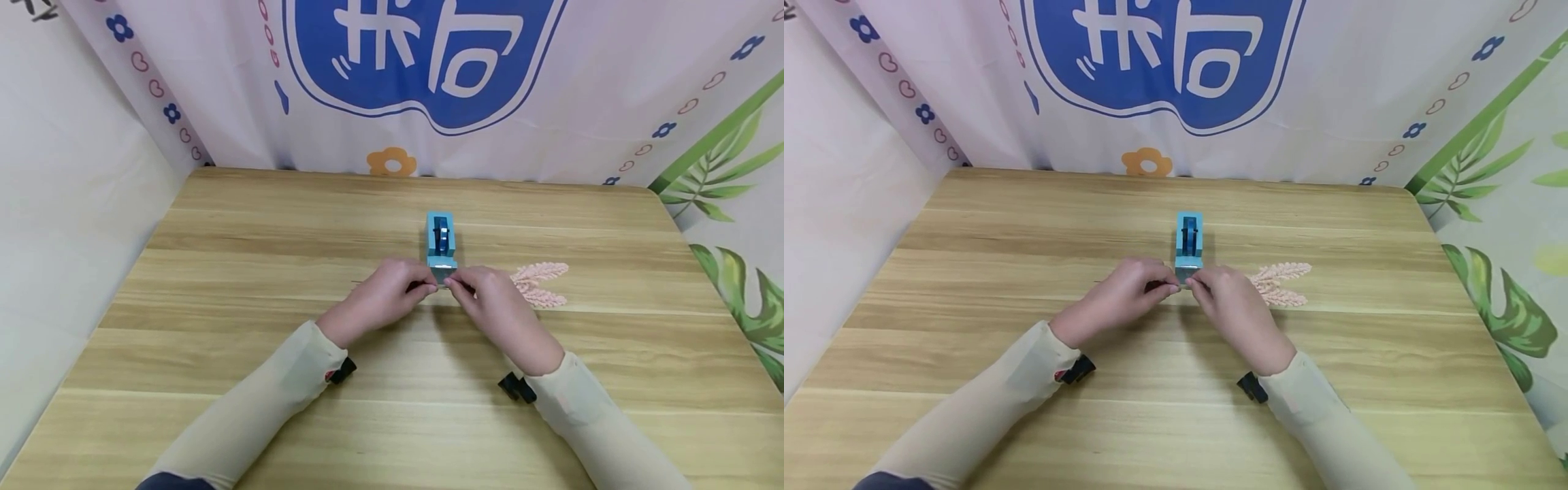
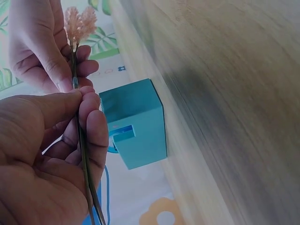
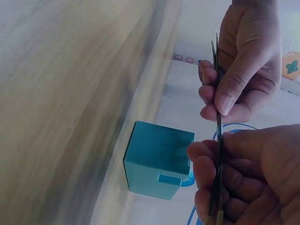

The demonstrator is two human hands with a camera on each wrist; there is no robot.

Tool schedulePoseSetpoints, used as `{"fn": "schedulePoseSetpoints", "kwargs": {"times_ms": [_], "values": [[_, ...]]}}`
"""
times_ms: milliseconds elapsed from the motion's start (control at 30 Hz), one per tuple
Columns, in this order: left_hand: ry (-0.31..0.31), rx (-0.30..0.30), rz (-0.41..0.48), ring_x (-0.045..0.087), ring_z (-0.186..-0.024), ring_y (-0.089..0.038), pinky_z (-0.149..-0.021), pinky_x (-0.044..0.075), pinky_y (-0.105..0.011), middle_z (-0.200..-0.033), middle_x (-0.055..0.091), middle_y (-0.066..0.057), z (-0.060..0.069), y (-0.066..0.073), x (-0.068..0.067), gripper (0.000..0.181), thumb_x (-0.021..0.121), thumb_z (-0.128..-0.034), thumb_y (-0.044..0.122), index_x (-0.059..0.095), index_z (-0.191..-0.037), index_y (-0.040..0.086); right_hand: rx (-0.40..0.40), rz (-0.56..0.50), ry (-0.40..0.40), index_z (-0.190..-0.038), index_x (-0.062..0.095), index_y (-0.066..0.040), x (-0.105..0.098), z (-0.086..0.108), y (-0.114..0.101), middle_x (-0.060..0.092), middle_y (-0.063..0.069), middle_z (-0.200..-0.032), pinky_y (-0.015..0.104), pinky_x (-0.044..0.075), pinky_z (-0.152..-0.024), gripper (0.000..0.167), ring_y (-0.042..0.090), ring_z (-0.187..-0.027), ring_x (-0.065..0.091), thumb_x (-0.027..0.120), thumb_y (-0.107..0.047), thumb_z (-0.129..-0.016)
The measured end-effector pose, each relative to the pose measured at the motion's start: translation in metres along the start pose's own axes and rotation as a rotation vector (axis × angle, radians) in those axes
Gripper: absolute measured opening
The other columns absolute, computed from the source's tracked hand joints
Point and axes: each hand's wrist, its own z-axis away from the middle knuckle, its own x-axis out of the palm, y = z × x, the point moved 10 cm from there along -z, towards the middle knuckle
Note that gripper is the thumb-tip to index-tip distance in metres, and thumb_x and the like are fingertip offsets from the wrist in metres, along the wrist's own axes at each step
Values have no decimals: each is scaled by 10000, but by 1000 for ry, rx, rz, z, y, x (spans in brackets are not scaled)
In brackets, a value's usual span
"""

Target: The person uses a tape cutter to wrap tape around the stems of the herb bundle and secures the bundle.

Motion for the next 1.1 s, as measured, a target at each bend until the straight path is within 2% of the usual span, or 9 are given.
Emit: {"fn": "schedulePoseSetpoints", "kwargs": {"times_ms": [233, 567, 700, 800, 967, 1100], "values": [[11, 14, -16, 655, -827, -131, -765, 569, -284, -973, 775, -59, -1, 0, 2, 134, 679, -1018, 96, 797, -1007, 33, 2, 41, -8, -900, 748, -39, 0, 2, 0, 603, 6, -713, 247, 428, -569, 249, 111, -621, 494, 621, -177, -1065], [9, 12, -17, 666, -850, -131, -782, 573, -281, -995, 774, -62, -1, 0, 4, 133, 679, -1017, 98, 795, -1020, 32, 13, 65, -11, -1015, 756, -16, -1, 4, 3, 656, 35, -771, 264, 452, -583, 217, 125, -641, 517, 591, -145, -1074], [12, 4, -17, 659, -847, -129, -777, 572, -284, -999, 775, -59, -1, -1, 4, 129, 683, -1016, 99, 794, -1022, 35, 23, 32, 9, -1156, 707, -5, -4, 5, 4, 738, 78, -873, 293, 525, -611, 189, 148, -704, 629, 616, -140, -1060], [14, 4, -18, 656, -845, -130, -777, 572, -287, -999, 775, -60, -2, -2, 4, 129, 683, -1016, 99, 794, -1022, 34, 9, 3, 32, -1205, 650, -6, -6, 6, 4, 768, 100, -951, 340, 588, -686, 198, 179, -794, 707, 629, -131, -1052], [9, 11, -16, 684, -883, -143, -821, 589, -305, -1019, 778, -61, -2, -1, 5, 135, 674, -1022, 99, 792, -1037, 36, -59, 7, 51, -1111, 682, -69, -8, 9, -1, 756, 57, -981, 354, 593, -736, 99, 165, -845, 701, 663, -128, -1034], [5, -2, -15, 675, -877, -141, -816, 587, -304, -1022, 775, -58, -2, -2, 4, 130, 679, -1019, 103, 790, -1041, 39, -79, 47, 19, -1080, 743, -96, -4, 10, -2, 735, 17, -993, 314, 551, -715, 103, 129, -821, 632, 682, -160, -1028]]}}
